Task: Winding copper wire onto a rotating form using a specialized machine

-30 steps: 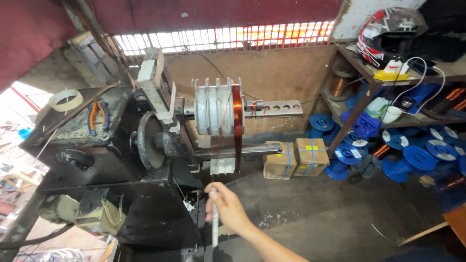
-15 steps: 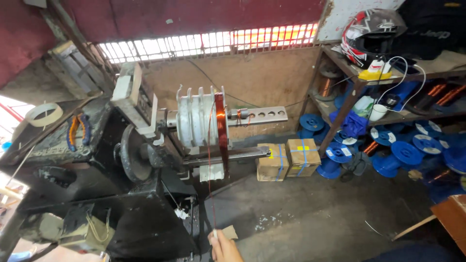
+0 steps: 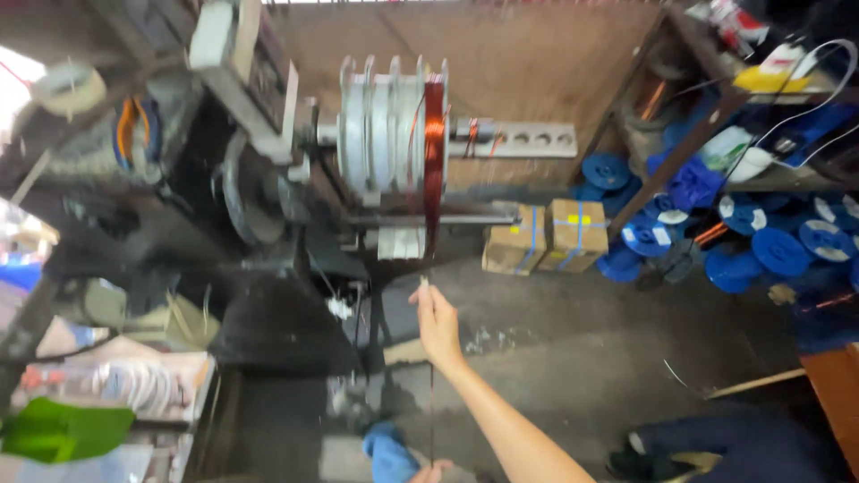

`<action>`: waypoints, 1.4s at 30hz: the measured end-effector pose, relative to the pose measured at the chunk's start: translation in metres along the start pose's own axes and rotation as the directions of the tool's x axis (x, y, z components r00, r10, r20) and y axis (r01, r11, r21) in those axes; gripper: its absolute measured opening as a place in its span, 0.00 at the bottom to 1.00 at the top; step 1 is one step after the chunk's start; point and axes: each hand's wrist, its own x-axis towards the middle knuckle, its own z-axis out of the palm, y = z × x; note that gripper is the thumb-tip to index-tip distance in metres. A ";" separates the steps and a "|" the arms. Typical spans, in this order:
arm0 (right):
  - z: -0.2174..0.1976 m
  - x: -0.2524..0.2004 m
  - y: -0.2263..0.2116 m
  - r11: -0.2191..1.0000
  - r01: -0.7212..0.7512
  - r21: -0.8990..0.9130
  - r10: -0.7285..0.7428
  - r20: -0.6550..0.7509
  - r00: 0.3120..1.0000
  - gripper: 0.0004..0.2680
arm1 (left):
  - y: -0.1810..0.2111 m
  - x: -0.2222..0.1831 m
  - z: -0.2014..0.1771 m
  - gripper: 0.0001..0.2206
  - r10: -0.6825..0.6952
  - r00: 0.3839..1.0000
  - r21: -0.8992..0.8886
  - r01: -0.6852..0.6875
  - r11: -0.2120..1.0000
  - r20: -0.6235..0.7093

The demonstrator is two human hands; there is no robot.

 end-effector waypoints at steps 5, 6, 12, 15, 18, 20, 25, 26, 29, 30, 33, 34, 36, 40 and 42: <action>0.009 -0.043 0.016 0.997 0.074 -0.038 -0.074 0.002 0.997 0.19 | 0.068 -0.021 0.043 0.19 -0.194 0.865 -0.254 0.080 0.964 -0.463; 0.012 -0.049 0.036 0.999 -0.008 -0.052 0.007 -0.011 1.000 0.18 | 0.080 -0.020 0.046 0.20 -0.224 0.846 -0.271 0.098 0.958 -0.484; 0.014 -0.070 0.076 0.966 -0.257 -0.026 0.258 0.092 0.962 0.18 | 0.242 -0.001 0.022 0.19 -0.235 0.768 -0.278 0.078 0.957 -0.595; 0.011 -0.070 0.058 0.949 -0.301 0.090 0.287 0.140 0.948 0.19 | 0.241 0.034 0.008 0.11 -0.064 0.680 -0.161 -0.080 0.984 -0.730; 0.007 -0.070 0.041 0.929 -0.335 0.157 0.304 0.189 0.934 0.19 | 0.240 0.041 0.011 0.11 -0.029 0.595 -0.140 -0.141 0.980 -0.803; 0.004 -0.064 0.025 0.928 -0.343 0.145 0.312 0.201 0.929 0.19 | 0.242 0.034 0.012 0.13 0.000 0.605 -0.099 -0.129 0.987 -0.796; -0.014 -0.011 -0.037 0.981 0.181 0.075 -0.195 0.265 0.944 0.08 | 0.234 0.012 0.020 0.10 0.005 0.547 -0.005 -0.017 1.000 -0.837; -0.018 -0.004 -0.058 0.982 0.178 0.069 -0.189 0.242 0.952 0.08 | 0.230 0.009 0.019 0.10 0.007 0.568 -0.001 -0.012 1.000 -0.823; -0.032 0.015 -0.107 0.941 0.060 0.332 -0.128 0.189 0.974 0.11 | 0.217 0.002 0.017 0.09 0.103 0.518 0.118 -0.004 0.993 -0.849; -0.032 0.020 -0.112 0.944 0.052 0.327 -0.123 0.202 0.972 0.11 | 0.212 0.002 0.016 0.09 0.163 0.518 0.194 0.006 0.981 -0.840; -0.025 0.024 -0.108 0.957 0.050 0.287 -0.112 0.205 0.972 0.10 | 0.199 0.001 0.015 0.09 0.242 0.525 0.299 0.025 0.954 -0.816; -0.021 0.023 -0.103 0.967 0.044 0.251 -0.099 0.208 0.973 0.09 | 0.195 0.001 0.017 0.09 0.250 0.526 0.319 0.043 0.947 -0.813; -0.018 0.011 -0.096 0.976 0.128 0.175 -0.158 0.172 0.972 0.09 | 0.173 0.004 0.020 0.08 0.258 0.513 0.331 0.055 0.942 -0.819; -0.014 -0.017 -0.082 0.973 0.072 0.221 -0.110 0.167 0.980 0.09 | 0.117 0.012 0.015 0.07 0.336 0.418 0.407 0.092 0.909 -0.844; -0.017 -0.018 -0.076 0.951 0.015 0.309 -0.082 0.204 0.975 0.09 | 0.120 0.007 0.018 0.07 0.282 0.397 0.367 0.155 0.917 -0.874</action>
